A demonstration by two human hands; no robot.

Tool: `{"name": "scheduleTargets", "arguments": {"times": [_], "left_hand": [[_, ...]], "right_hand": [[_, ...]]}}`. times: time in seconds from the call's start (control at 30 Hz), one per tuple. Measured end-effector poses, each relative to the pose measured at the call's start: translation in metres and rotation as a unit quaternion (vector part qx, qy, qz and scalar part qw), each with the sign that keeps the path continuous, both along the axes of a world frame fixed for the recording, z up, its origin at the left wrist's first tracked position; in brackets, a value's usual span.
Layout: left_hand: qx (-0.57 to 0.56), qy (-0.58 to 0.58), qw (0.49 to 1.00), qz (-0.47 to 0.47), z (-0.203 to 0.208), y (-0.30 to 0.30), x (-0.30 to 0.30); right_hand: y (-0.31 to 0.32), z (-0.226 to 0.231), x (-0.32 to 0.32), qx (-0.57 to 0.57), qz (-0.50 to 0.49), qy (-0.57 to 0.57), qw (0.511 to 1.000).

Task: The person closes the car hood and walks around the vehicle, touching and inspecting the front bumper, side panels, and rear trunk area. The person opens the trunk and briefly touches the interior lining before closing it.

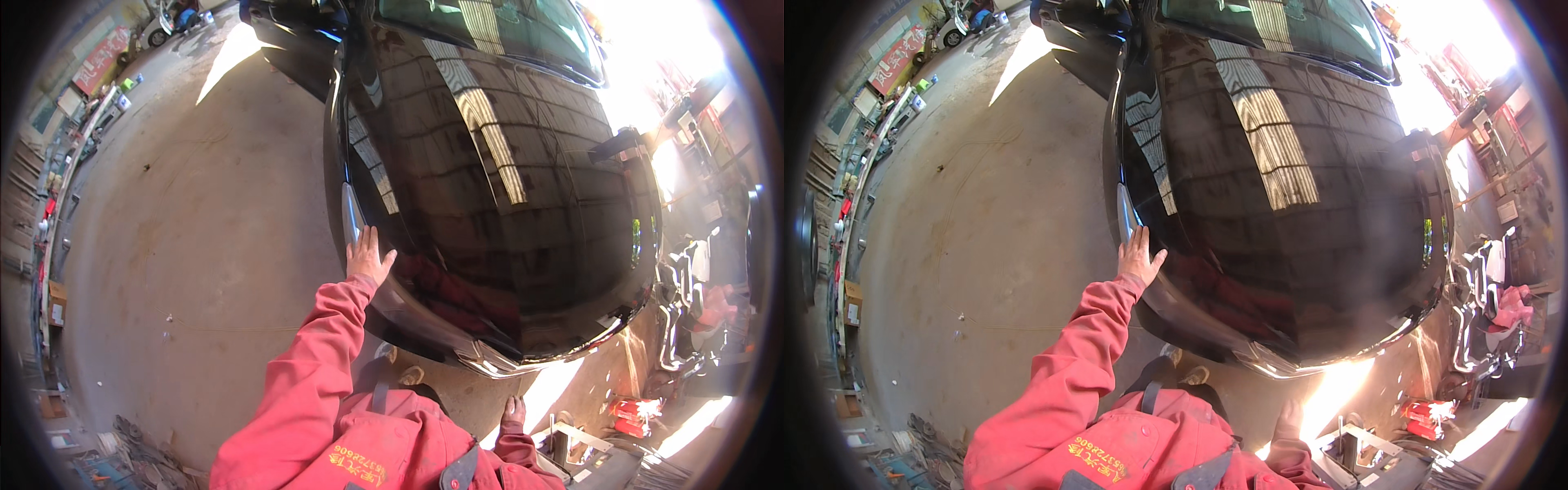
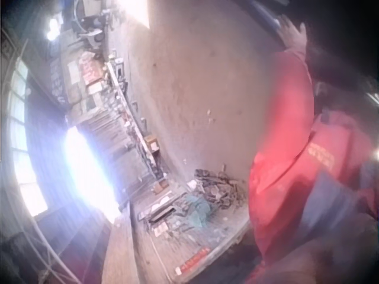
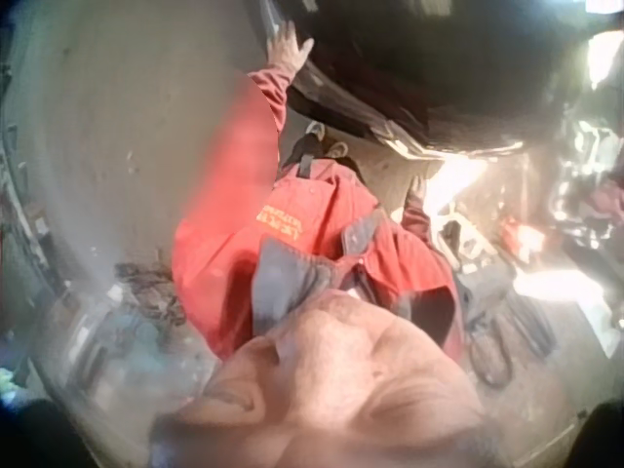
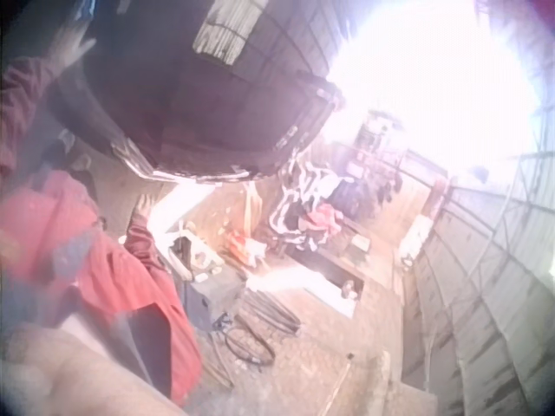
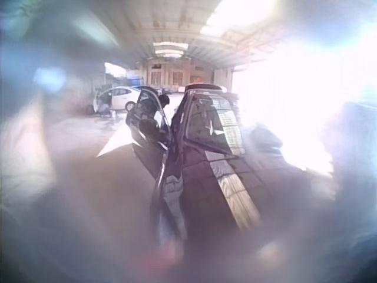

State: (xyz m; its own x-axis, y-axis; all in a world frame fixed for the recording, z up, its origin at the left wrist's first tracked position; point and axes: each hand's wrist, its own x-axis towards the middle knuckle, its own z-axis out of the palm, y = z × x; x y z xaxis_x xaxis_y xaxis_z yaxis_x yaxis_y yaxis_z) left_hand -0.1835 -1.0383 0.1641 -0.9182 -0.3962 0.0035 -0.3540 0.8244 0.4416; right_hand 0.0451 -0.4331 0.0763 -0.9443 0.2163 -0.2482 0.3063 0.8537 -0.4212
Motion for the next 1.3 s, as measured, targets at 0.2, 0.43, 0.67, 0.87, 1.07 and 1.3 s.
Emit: {"name": "scheduleTargets", "arguments": {"times": [0.2,0.43,0.67,0.87,1.07,1.3], "left_hand": [[-0.01,0.001,1.0,-0.003,0.004,-0.033,-0.015],[-0.051,0.068,0.993,-0.077,0.004,-0.115,-0.085],[-0.053,0.086,0.971,-0.218,0.002,-0.198,-0.111],[0.058,0.084,0.978,-0.182,-0.002,-0.186,-0.111],[0.084,0.067,0.979,-0.174,-0.005,-0.171,-0.094],[0.059,0.082,0.982,-0.16,0.004,-0.178,-0.128]], "right_hand": [[-0.002,0.007,0.001,-0.008,-0.097,-0.063,0.993],[0.055,-0.034,0.055,0.033,-0.134,-0.206,0.969],[-0.138,0.011,0.006,-0.077,-0.079,-0.366,0.924],[-0.348,0.109,-0.112,-0.191,0.023,-0.22,0.956],[-0.352,0.118,-0.104,-0.161,-0.027,-0.22,0.962],[-0.263,0.077,0.027,-0.094,-0.118,-0.287,0.946]]}}
